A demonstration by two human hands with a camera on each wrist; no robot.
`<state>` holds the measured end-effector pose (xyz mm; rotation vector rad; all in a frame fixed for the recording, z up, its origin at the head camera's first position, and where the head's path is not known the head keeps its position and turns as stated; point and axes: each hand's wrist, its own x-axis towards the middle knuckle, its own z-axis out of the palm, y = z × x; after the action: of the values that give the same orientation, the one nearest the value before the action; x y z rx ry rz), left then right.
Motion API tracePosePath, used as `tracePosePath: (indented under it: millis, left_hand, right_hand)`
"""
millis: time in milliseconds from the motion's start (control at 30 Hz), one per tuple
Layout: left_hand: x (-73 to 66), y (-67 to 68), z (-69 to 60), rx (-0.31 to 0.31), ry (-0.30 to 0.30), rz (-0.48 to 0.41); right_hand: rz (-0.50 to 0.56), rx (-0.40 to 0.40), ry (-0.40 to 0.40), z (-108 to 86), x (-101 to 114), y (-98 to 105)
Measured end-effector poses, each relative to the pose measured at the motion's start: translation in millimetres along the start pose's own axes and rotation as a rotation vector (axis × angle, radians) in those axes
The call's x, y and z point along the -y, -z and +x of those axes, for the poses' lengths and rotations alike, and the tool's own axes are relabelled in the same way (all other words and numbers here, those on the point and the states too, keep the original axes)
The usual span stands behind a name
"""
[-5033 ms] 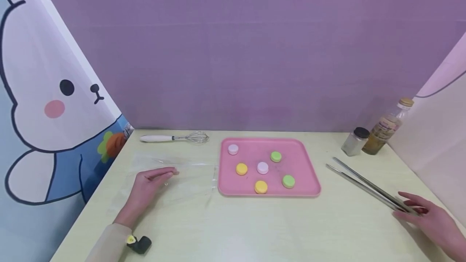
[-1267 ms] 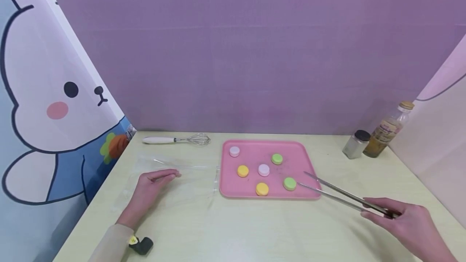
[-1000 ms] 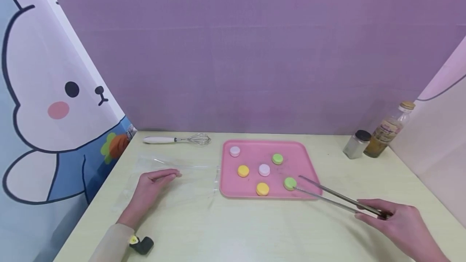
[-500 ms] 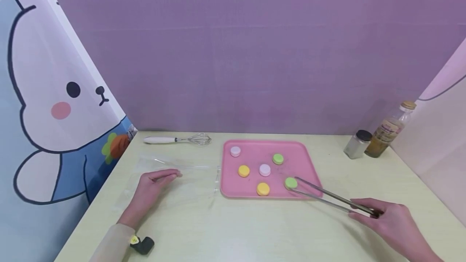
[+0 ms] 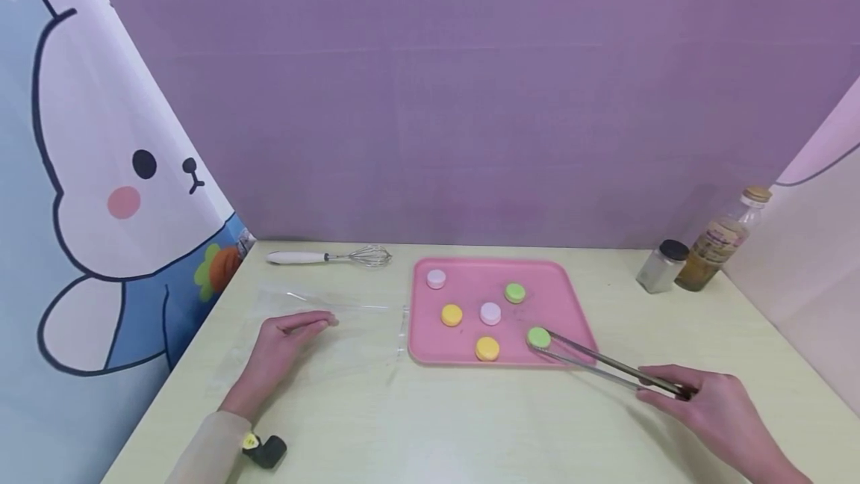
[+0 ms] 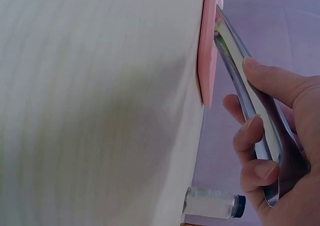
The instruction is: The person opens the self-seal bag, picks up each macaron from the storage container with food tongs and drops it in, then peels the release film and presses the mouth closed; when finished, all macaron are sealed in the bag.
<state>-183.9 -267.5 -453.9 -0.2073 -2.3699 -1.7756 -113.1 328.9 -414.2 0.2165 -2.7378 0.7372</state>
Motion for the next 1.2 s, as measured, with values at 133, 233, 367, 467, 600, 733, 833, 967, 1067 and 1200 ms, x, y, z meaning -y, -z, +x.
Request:
tracePosePath:
  millis: [133, 233, 367, 467, 600, 733, 833, 967, 1067, 1200]
  left_hand:
    - [0.5, -0.2, 0.6, 0.001, 0.005, 0.0]
    - [1.2, -0.3, 1.2, 0.001, 0.008, 0.008]
    - [1.3, -0.6, 1.4, 0.0, 0.003, 0.012]
    - [1.0, -0.8, 1.2, 0.001, -0.002, 0.012]
    - [0.8, -0.7, 1.2, 0.0, -0.003, 0.015]
    - [0.9, -0.4, 1.0, 0.0, -0.005, 0.014]
    - [1.2, -0.1, 0.8, 0.0, -0.006, 0.009]
    - [2.0, 0.1, 1.0, 0.001, -0.01, 0.004]
    - [2.3, 0.0, 1.0, 0.002, -0.013, -0.002]
    - [2.4, -0.1, 0.8, 0.004, -0.015, -0.006]
  right_hand:
    - [-0.01, 0.006, 0.008, 0.4, 0, 0]
    - [-0.015, 0.005, 0.009, 0.0, 0, 0]
    - [-0.015, -0.004, 0.013, -1.0, -1, -1]
    - [-0.009, -0.017, 0.023, -2.1, -1, 0]
    - [0.003, -0.027, 0.032, -3.3, 0, 1]
    - [0.006, -0.03, 0.028, -4.1, 1, 3]
    - [0.01, -0.03, 0.022, -4.4, 3, 4]
    - [0.022, -0.028, 0.016, -4.4, 9, 6]
    - [0.036, -0.026, 0.02, -4.7, 15, 7]
    - [0.053, -0.033, 0.04, -5.0, 27, 8]
